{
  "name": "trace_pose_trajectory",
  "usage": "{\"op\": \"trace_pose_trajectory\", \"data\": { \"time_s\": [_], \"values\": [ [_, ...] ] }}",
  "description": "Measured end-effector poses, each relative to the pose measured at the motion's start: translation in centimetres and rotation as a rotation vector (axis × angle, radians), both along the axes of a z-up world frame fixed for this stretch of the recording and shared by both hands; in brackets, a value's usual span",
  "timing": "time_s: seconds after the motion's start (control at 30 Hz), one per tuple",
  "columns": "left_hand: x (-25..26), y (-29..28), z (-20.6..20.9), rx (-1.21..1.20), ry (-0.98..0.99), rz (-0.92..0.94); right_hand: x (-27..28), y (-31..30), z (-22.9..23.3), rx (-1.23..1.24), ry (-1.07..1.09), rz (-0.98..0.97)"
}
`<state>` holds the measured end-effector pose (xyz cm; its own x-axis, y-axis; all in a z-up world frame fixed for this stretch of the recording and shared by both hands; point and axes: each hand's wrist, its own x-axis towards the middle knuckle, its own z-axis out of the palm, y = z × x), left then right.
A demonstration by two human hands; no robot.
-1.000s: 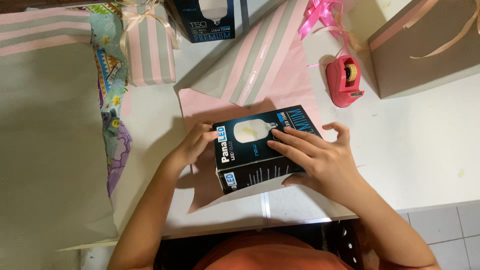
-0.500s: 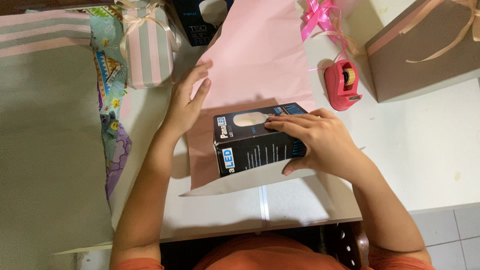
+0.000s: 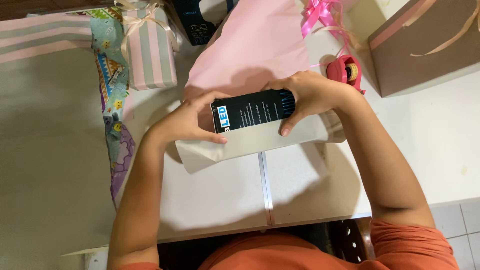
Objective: The person wraps a rectangular box with striped wrapping paper on a white table. They fold the paper around the box, secure it with tape from a pink dispenser, and fold the ends to complete the package.
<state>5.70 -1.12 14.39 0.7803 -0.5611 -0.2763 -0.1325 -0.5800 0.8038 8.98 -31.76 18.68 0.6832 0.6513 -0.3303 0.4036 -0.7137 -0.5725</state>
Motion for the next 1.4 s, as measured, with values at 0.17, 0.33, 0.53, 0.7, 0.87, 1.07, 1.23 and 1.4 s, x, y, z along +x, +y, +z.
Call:
{"op": "trace_pose_trajectory", "data": {
  "time_s": [0.17, 0.33, 0.53, 0.7, 0.87, 1.07, 1.23, 1.4],
  "values": [
    [1.7, 1.0, 2.2, 0.062, 0.001, -0.127, 0.2, -0.2, -0.3, 0.076, -0.021, 0.019],
    [-0.2, -2.2, 2.4, 0.255, -0.525, -0.146, 0.2, 0.0, -0.1, -0.004, -0.007, 0.001],
    [0.1, -8.2, 0.4, 0.187, -0.695, -0.093, 0.0, -0.5, -0.2, -0.012, -0.079, 0.016],
    [0.8, -8.6, 0.9, 0.26, -0.415, -0.107, -3.0, -1.8, -1.2, 0.077, -0.705, 0.039],
    [0.8, -8.7, 1.2, 0.325, -0.344, -0.109, -7.6, -5.1, -2.1, 0.138, -0.552, -0.506],
    [0.7, -8.7, 1.1, 0.347, -0.344, -0.111, -8.4, -11.3, -3.0, 0.6, -0.008, -0.843],
    [0.8, -8.8, 1.3, 0.333, -0.371, -0.12, -9.0, -10.2, -1.9, 0.547, -0.411, -0.827],
    [0.8, -8.8, 1.6, 0.341, -0.341, -0.119, -8.0, -2.6, -0.9, 0.424, -0.546, -0.311]
  ]
}}
